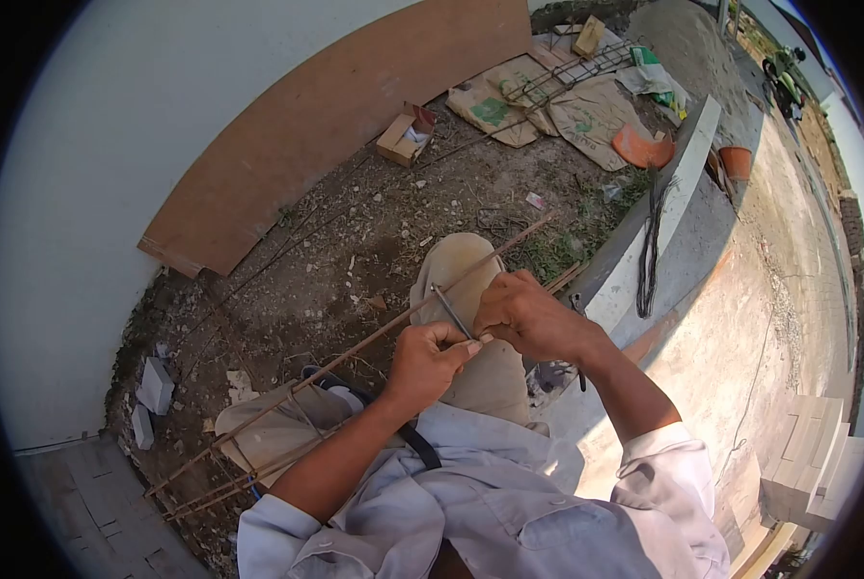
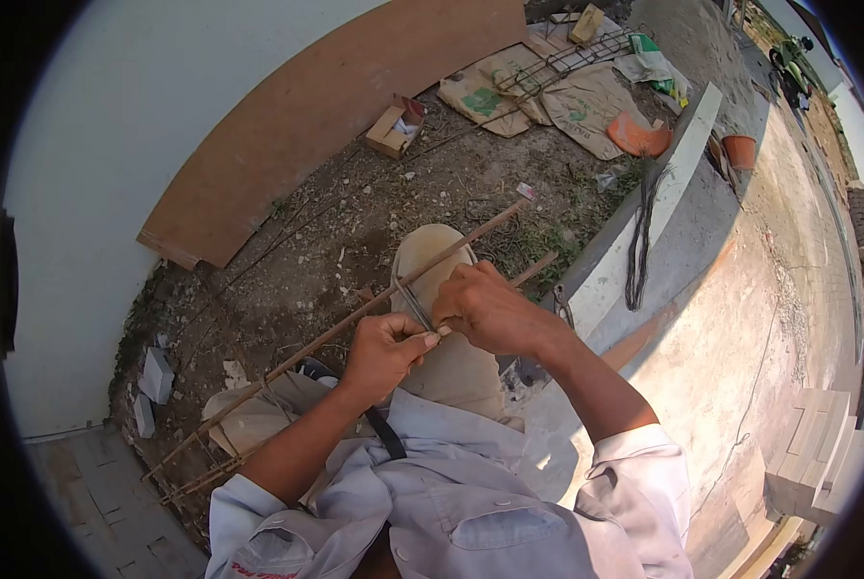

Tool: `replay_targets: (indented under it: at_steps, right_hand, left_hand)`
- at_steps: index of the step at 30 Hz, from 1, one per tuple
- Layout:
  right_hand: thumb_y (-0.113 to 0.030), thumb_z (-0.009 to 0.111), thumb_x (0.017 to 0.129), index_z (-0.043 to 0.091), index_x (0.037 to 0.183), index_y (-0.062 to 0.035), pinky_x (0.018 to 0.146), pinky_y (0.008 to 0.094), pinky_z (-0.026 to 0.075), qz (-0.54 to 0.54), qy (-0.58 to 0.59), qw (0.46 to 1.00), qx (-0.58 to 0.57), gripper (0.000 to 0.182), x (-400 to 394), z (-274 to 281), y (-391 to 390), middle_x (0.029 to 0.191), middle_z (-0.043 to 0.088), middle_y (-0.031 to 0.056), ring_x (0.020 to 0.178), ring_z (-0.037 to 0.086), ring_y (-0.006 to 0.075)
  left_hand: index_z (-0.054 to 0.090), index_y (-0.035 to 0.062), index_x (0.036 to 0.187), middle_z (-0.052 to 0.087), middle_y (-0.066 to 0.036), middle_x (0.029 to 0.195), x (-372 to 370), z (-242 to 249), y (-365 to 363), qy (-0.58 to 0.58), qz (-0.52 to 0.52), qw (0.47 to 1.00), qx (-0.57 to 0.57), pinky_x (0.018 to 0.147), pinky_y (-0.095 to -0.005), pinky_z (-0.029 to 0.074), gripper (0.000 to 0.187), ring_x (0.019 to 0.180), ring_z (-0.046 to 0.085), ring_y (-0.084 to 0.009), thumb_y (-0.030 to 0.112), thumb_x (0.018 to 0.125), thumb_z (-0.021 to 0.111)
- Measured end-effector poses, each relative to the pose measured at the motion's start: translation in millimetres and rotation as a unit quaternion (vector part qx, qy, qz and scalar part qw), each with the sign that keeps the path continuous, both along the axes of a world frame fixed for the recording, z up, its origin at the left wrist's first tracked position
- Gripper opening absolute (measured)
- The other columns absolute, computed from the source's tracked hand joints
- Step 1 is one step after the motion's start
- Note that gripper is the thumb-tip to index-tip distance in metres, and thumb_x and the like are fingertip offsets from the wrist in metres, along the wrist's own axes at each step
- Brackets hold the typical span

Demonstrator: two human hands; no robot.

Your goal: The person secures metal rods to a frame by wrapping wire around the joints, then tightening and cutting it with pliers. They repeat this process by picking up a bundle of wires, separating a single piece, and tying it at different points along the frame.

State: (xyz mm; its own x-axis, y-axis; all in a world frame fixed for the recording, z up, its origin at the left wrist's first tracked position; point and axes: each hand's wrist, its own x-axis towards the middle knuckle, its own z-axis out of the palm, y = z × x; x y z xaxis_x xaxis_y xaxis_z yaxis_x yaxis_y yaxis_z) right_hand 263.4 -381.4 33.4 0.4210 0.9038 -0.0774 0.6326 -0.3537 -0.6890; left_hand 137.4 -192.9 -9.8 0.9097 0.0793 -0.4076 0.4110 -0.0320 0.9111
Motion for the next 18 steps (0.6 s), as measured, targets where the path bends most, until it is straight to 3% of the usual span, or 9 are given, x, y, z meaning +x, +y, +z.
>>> replay_targets:
  at_steps: [3, 6, 9, 12, 15, 18]
  right_hand:
    - [-0.007, 0.074, 0.089, 0.077, 0.092, -0.0093, 0.092, 0.0392, 0.045, 0.035, 0.032, 0.999, 0.014, 0.004, 13, -9, 4, 0.090, 0.070, 0.0029, 0.099, 0.063, 0.0251]
    - [-0.010, 0.075, 0.089, 0.079, 0.096, -0.0061, 0.079, 0.0389, 0.051, 0.046, 0.109, 0.992, -0.055, 0.009, 26, -18, 12, 0.089, 0.075, 0.0053, 0.087, 0.069, 0.0268]
    - [-0.012, 0.078, 0.089, 0.080, 0.101, -0.0038, 0.076, 0.0372, 0.053, 0.035, 0.202, 0.966, -0.158, 0.015, 33, -10, 21, 0.090, 0.077, 0.0060, 0.085, 0.071, 0.0233]
    - [-0.010, 0.078, 0.087, 0.079, 0.102, -0.0014, 0.075, 0.0369, 0.054, 0.066, 0.268, 0.943, -0.187, 0.017, 43, -14, 28, 0.089, 0.078, 0.0080, 0.081, 0.072, 0.0211]
    - [-0.009, 0.079, 0.085, 0.078, 0.103, -0.0018, 0.073, 0.0377, 0.054, 0.087, 0.279, 0.946, -0.142, 0.019, 46, -21, 29, 0.091, 0.077, 0.0087, 0.082, 0.072, 0.0228]
    - [-0.006, 0.079, 0.081, 0.077, 0.103, -0.0053, 0.083, 0.0388, 0.053, -0.018, 0.182, 0.982, -0.055, 0.022, 29, -6, 18, 0.101, 0.074, 0.0070, 0.096, 0.070, 0.0240]
  left_hand:
    - [0.074, -0.0015, 0.084, 0.069, -0.001, 0.069, -2, 4, 0, -0.019, -0.011, 0.998, 0.057, 0.052, -0.0243, 0.043, 0.015, 0.061, 0.058, -0.0043, 0.009, 0.090, 0.082]
    - [0.074, -0.0023, 0.083, 0.070, -0.003, 0.071, -5, 7, -7, -0.050, -0.005, 0.996, 0.075, 0.054, -0.0254, 0.045, 0.017, 0.063, 0.059, -0.0045, 0.011, 0.087, 0.085]
    - [0.074, -0.0028, 0.084, 0.072, -0.004, 0.073, -4, 14, -11, -0.055, -0.008, 0.991, 0.123, 0.057, -0.0261, 0.048, 0.020, 0.065, 0.060, -0.0049, 0.012, 0.083, 0.087]
    - [0.074, -0.0034, 0.084, 0.072, -0.005, 0.072, -7, 8, -15, -0.085, -0.002, 0.988, 0.127, 0.056, -0.0270, 0.049, 0.019, 0.065, 0.060, -0.0051, 0.012, 0.084, 0.087]
    - [0.074, -0.0036, 0.084, 0.071, -0.005, 0.072, -7, 4, -16, -0.121, 0.004, 0.983, 0.141, 0.056, -0.0272, 0.048, 0.020, 0.064, 0.060, -0.0053, 0.012, 0.084, 0.086]
    - [0.073, -0.0039, 0.083, 0.071, -0.005, 0.071, -6, 8, -14, -0.100, 0.003, 0.985, 0.144, 0.056, -0.0272, 0.048, 0.020, 0.064, 0.059, -0.0051, 0.012, 0.084, 0.085]
